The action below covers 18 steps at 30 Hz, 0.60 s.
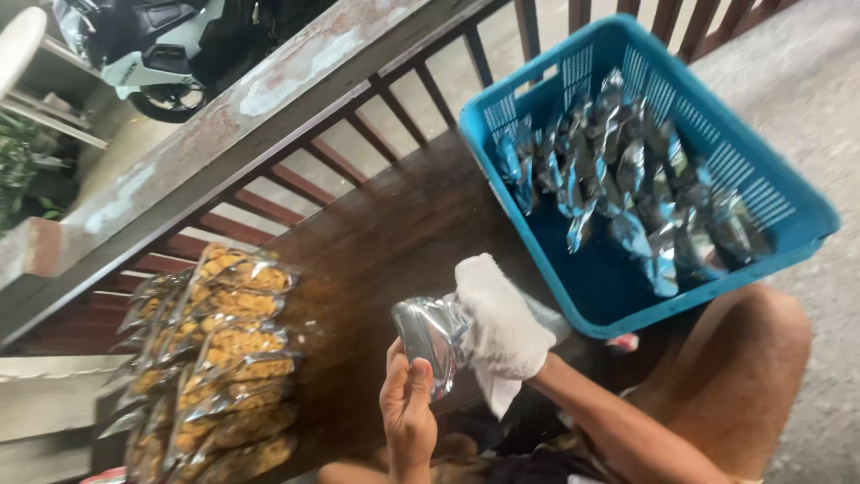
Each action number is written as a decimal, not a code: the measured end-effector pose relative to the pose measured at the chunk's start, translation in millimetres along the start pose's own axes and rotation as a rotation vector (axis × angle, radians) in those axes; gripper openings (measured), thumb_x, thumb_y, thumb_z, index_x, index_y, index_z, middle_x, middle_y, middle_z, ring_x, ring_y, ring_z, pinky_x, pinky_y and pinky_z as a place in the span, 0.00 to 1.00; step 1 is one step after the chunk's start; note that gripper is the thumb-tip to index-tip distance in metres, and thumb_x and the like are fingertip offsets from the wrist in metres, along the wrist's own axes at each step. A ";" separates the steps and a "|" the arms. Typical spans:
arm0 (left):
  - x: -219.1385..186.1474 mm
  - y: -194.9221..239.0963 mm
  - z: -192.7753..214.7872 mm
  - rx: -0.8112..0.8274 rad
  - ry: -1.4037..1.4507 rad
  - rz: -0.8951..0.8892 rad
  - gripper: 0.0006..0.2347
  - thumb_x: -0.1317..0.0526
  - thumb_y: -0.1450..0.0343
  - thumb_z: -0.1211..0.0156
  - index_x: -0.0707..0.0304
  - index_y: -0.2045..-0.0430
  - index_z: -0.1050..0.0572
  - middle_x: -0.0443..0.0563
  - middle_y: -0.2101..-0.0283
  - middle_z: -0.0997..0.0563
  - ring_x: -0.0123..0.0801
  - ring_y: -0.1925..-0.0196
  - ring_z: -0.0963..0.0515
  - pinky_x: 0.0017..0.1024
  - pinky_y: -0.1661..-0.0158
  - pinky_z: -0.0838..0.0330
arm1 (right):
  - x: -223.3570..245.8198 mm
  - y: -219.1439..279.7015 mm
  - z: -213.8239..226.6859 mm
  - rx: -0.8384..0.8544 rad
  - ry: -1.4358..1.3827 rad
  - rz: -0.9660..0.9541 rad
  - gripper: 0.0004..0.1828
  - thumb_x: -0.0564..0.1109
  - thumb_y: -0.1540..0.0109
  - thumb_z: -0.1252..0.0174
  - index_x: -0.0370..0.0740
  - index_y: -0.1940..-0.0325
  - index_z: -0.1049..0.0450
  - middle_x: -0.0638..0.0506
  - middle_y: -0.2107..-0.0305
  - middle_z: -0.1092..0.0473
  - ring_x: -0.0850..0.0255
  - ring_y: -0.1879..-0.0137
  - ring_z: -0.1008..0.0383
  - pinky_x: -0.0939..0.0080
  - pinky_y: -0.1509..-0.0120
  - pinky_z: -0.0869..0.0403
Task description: The person sits on the floor and repeatedly wipes individual transparent snack packets with a white cloth. They pick each packet from a blue basket, wipe it, and place it on a wooden table next to a growing stack of already-wiped packets.
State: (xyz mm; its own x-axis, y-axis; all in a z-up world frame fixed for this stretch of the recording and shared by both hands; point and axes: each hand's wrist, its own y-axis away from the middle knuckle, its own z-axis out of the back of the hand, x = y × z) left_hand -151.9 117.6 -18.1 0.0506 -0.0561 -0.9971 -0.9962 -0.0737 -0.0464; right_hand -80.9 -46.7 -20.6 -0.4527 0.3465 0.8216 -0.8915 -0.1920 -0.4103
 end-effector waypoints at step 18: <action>7.0 -32.5 41.2 0.249 0.071 -0.208 0.30 0.47 0.30 0.35 0.71 0.41 0.36 0.57 0.38 0.30 0.36 0.37 0.27 0.36 0.39 0.34 | -9.6 25.9 2.7 0.496 -0.321 -0.188 0.08 0.50 0.40 0.37 0.44 0.63 0.20 0.48 0.75 0.24 0.50 0.73 0.25 0.52 0.71 0.30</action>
